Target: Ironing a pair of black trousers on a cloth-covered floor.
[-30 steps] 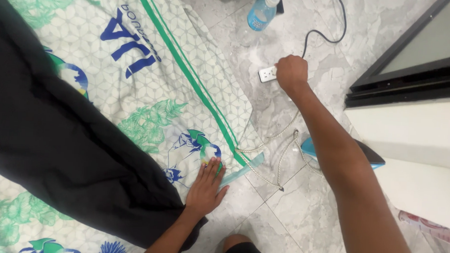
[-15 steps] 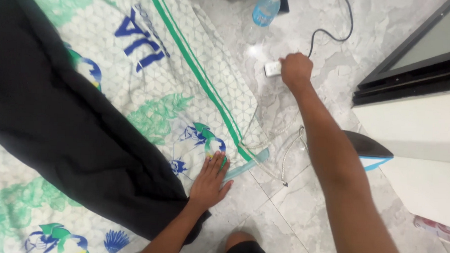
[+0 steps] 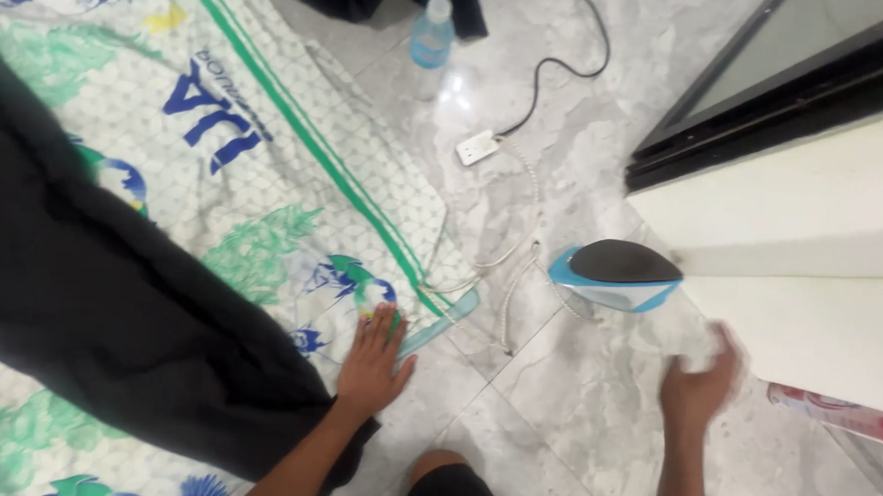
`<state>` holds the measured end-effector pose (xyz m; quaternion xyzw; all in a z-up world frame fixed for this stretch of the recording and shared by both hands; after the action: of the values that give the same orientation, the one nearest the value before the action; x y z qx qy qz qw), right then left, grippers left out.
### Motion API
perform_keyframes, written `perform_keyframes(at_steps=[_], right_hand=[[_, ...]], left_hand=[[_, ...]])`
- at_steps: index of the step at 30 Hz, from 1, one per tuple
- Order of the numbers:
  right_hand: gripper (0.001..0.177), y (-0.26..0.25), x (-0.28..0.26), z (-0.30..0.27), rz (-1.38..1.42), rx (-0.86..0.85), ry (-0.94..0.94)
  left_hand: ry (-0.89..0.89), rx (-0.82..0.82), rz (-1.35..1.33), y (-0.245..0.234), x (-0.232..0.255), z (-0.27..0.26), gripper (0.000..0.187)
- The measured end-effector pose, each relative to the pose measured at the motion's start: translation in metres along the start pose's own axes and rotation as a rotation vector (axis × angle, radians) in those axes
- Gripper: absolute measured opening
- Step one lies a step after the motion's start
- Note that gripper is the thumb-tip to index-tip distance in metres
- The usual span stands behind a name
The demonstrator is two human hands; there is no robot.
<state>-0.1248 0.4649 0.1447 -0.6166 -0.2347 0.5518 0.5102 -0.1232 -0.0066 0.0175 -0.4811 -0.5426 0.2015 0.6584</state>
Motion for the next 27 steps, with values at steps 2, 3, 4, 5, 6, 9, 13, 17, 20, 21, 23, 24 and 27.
perform_keyframes(at_steps=[2,3,4,5,6,9,13,17,20,21,23,24,27], right_hand=[[0.077,0.037,0.016,0.013,0.225,-0.142,0.005],[0.087,0.061,0.023,0.013,0.448,-0.293,0.012],[0.087,0.075,0.024,0.021,0.448,-0.292,0.021],[0.076,0.093,0.023,0.027,0.53,-0.333,0.04],[0.065,0.109,0.022,0.032,0.613,-0.373,0.059],[0.041,0.155,0.04,0.046,0.913,-0.307,0.174],[0.015,0.167,0.048,0.038,0.612,-0.536,-0.004],[0.015,0.079,-0.11,-0.004,0.54,-0.653,0.035],[0.021,0.063,-0.182,-0.034,0.342,-0.727,-0.044],[0.021,0.058,-0.199,-0.047,0.344,-0.757,-0.058],[0.023,0.074,-0.228,-0.05,0.482,-0.74,-0.114],[0.031,0.081,-0.247,-0.049,0.636,-0.712,-0.163],[0.032,0.132,-0.319,-0.029,0.749,-0.768,-0.305]], left_hand=[[-0.054,0.004,-0.029,0.003,0.005,0.007,0.067],[-0.118,0.0,-0.063,0.006,0.006,0.006,0.065],[-0.114,-0.009,-0.063,0.009,0.013,0.009,0.065],[-0.188,-0.016,-0.077,0.011,0.014,0.011,0.065],[-0.262,-0.024,-0.091,0.013,0.014,0.012,0.066],[-0.253,0.054,-0.16,-0.014,0.033,0.0,0.073],[-0.468,0.136,-0.114,-0.043,0.021,-0.072,0.075],[-0.833,0.538,-0.066,-0.076,-0.019,-0.191,0.075],[-1.136,0.788,-0.229,-0.019,-0.092,-0.277,0.091],[-1.286,0.84,-0.379,0.023,-0.116,-0.309,0.1],[-1.28,0.871,-0.595,0.022,-0.111,-0.306,0.099],[-1.247,0.896,-0.799,0.023,-0.113,-0.299,0.098],[-1.398,0.709,-1.336,-0.013,-0.082,-0.265,0.089]])
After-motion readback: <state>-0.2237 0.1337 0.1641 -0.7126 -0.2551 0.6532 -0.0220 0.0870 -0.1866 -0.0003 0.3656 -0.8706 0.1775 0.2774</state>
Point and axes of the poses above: each hand's wrist, its own z-axis towards the middle knuckle, its own y-axis out of the palm, x = y × z, the point moved 9 cm from there along z, towards the middle knuckle, and after that the axes turned 10 degrees about -x, right-handed, at the moved point
